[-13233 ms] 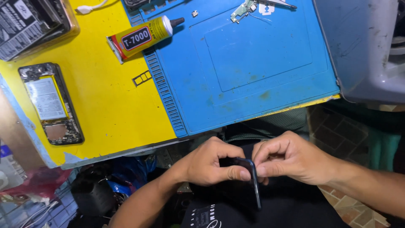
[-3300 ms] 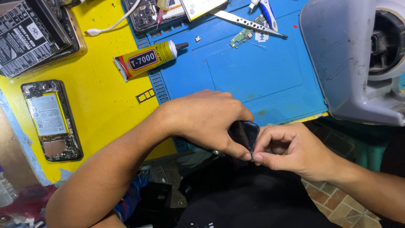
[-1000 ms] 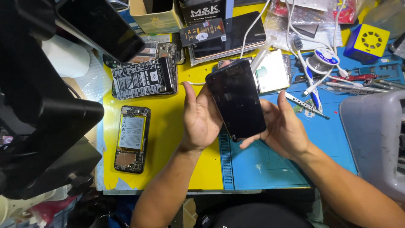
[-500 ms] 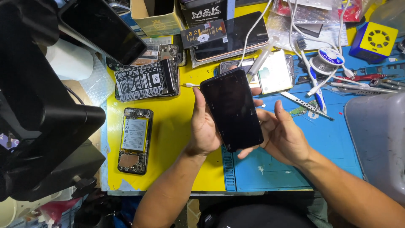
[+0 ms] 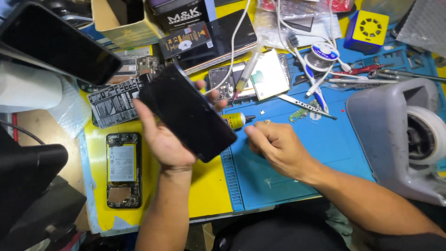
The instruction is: Installing the back cover of a mobile phone by applying adhesive tape to the frame and pressing the cover into place.
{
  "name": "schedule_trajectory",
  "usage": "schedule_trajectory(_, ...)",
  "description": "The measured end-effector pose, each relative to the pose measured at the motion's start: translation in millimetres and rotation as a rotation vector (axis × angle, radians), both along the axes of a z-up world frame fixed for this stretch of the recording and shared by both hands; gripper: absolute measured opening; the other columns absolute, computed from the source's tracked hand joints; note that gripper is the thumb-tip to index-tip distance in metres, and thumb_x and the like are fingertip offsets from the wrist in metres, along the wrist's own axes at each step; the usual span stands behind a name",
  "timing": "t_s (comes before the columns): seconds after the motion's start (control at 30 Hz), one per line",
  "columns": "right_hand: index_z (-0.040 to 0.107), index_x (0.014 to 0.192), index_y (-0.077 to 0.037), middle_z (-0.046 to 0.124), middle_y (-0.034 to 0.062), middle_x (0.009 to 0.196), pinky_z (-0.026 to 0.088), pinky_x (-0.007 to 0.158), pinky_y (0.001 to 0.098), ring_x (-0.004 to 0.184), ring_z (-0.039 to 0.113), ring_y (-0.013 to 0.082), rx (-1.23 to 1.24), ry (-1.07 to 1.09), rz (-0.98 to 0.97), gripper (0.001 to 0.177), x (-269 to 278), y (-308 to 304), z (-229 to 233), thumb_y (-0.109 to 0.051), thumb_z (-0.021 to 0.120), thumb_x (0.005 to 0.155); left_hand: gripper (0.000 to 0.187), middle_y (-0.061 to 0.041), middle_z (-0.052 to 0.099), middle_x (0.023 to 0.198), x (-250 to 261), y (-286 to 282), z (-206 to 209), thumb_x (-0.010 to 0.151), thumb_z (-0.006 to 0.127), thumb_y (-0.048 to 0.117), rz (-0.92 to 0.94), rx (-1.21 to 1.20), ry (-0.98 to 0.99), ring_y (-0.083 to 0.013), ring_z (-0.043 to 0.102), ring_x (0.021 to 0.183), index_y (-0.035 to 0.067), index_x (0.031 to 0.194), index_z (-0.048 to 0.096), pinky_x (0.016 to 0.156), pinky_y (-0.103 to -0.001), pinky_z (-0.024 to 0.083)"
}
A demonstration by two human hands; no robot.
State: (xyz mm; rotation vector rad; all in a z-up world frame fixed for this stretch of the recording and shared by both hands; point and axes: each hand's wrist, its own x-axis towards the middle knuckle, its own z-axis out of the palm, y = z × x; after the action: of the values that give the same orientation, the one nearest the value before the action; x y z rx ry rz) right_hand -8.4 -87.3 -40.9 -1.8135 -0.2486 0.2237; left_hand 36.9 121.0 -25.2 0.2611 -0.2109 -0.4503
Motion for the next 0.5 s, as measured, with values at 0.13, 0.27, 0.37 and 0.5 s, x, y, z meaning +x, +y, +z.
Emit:
schedule_trajectory(0.13, 0.050, 0.076, -0.013, 0.054, -0.0005, 0.070, 0.042, 0.059, 0.0271, 0.061, 0.048, 0.0109, 0.007, -0.146, -0.011, 0.028, -1.3, -2.0, -3.2, -0.014, 0.066, 0.100, 0.086, -0.020, 0.062, 0.140, 3.9, 9.1, -7.8, 0.103, 0.039, 0.074, 0.184, -0.010, 0.044, -0.0384, 0.058, 0.135, 0.003, 0.147, 0.058, 0.116, -0.059, 0.048)
schedule_trajectory(0.27, 0.071, 0.095, -0.009, 0.073, 0.0035, 0.085, 0.053, 0.068, 0.0282, 0.071, 0.071, 0.0151, -0.056, -0.370, 0.131, 0.008, -2.8, 2.0, -7.9, -0.011, 0.077, 0.091, 0.093, -0.019, 0.060, 0.150, 7.0, 15.0, -27.4, 0.102, 0.036, 0.082, 0.169, -0.051, 0.051, -0.0394, 0.055, 0.141, 0.008, 0.155, 0.052, 0.115, -0.063, 0.047)
schedule_trajectory(0.37, 0.076, 0.100, -0.008, 0.077, 0.0022, 0.084, 0.053, 0.066, 0.0291, 0.069, 0.069, 0.0130, -0.168, -0.253, 0.050, 0.011, -4.3, 1.3, -8.9, -0.016, 0.070, 0.095, 0.097, -0.020, 0.061, 0.151, 5.6, 9.0, -30.9, 0.106, 0.036, 0.087, 0.115, -0.168, -0.008, -0.0365, 0.059, 0.141, 0.005, 0.155, 0.054, 0.117, -0.056, 0.052)
schedule_trajectory(0.5, 0.052, 0.060, -0.008, 0.058, 0.0010, 0.056, 0.043, 0.053, 0.0283, 0.053, 0.054, 0.0105, -0.115, -0.116, -0.036, 0.048, -5.7, 4.4, -2.5, -0.017, 0.053, 0.106, 0.100, -0.021, 0.062, 0.145, -0.6, 4.5, -24.7, 0.104, 0.036, 0.087, 0.171, -0.159, 0.071, -0.0354, 0.058, 0.137, 0.000, 0.147, 0.057, 0.113, -0.053, 0.052)
